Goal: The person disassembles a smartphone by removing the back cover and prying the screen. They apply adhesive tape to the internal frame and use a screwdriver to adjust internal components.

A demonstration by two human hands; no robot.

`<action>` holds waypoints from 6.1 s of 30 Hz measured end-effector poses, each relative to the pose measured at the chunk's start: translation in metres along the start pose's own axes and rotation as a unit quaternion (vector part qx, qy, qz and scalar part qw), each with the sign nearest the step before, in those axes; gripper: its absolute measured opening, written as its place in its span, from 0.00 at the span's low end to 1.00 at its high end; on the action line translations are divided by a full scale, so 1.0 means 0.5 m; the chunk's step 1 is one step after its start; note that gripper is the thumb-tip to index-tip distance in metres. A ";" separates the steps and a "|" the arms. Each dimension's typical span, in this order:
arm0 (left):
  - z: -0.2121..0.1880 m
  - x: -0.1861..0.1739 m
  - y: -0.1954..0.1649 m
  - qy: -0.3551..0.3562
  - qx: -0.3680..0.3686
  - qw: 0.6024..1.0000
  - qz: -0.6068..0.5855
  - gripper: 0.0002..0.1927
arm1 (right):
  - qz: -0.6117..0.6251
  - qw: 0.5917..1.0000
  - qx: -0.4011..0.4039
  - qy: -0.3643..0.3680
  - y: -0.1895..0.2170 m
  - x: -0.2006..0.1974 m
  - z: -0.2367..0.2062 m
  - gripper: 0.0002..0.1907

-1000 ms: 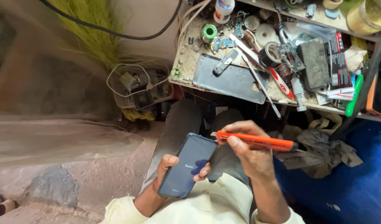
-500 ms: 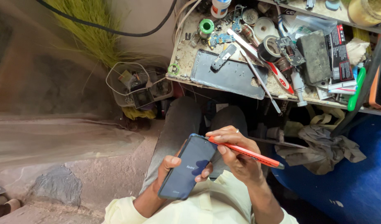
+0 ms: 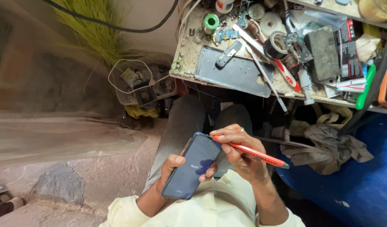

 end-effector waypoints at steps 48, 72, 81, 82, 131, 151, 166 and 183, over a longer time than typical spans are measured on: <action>-0.001 0.007 -0.003 -0.022 0.002 1.000 0.019 0.36 | -0.058 0.995 -0.075 0.027 0.009 0.001 0.013 0.13; -0.001 0.013 -0.001 -0.007 -0.004 1.000 0.017 0.39 | 0.091 0.995 0.010 0.031 -0.036 -0.007 -0.005 0.09; -0.007 0.009 -0.003 0.004 -0.004 0.999 0.042 0.40 | 0.156 0.987 0.016 0.047 -0.041 -0.008 -0.009 0.07; -0.007 0.008 -0.004 0.004 -0.005 0.999 0.041 0.40 | 0.161 0.986 0.016 0.048 -0.042 -0.008 -0.009 0.07; -0.012 -0.017 0.002 0.038 -0.019 0.998 0.037 0.41 | 0.345 0.905 0.232 0.090 -0.077 -0.021 -0.016 0.08; -0.005 -0.007 0.000 0.014 -0.019 1.000 -0.005 0.39 | 0.292 0.945 0.137 0.058 -0.066 -0.010 -0.010 0.06; -0.006 -0.002 0.001 0.008 -0.027 0.999 -0.020 0.38 | 0.188 0.978 0.063 0.062 -0.053 -0.016 -0.012 0.07; -0.006 0.006 -0.004 -0.011 -0.017 1.000 0.023 0.40 | 0.072 0.997 0.014 0.028 -0.036 -0.008 -0.013 0.10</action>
Point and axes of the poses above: each hand's wrist, its own z-axis towards the middle knuckle, its own x-axis out of the palm, y = z × x, the point moved 3 cm from there along z, towards the middle knuckle, and after that the axes turned 12 degrees about x, right-handed, at the moved point
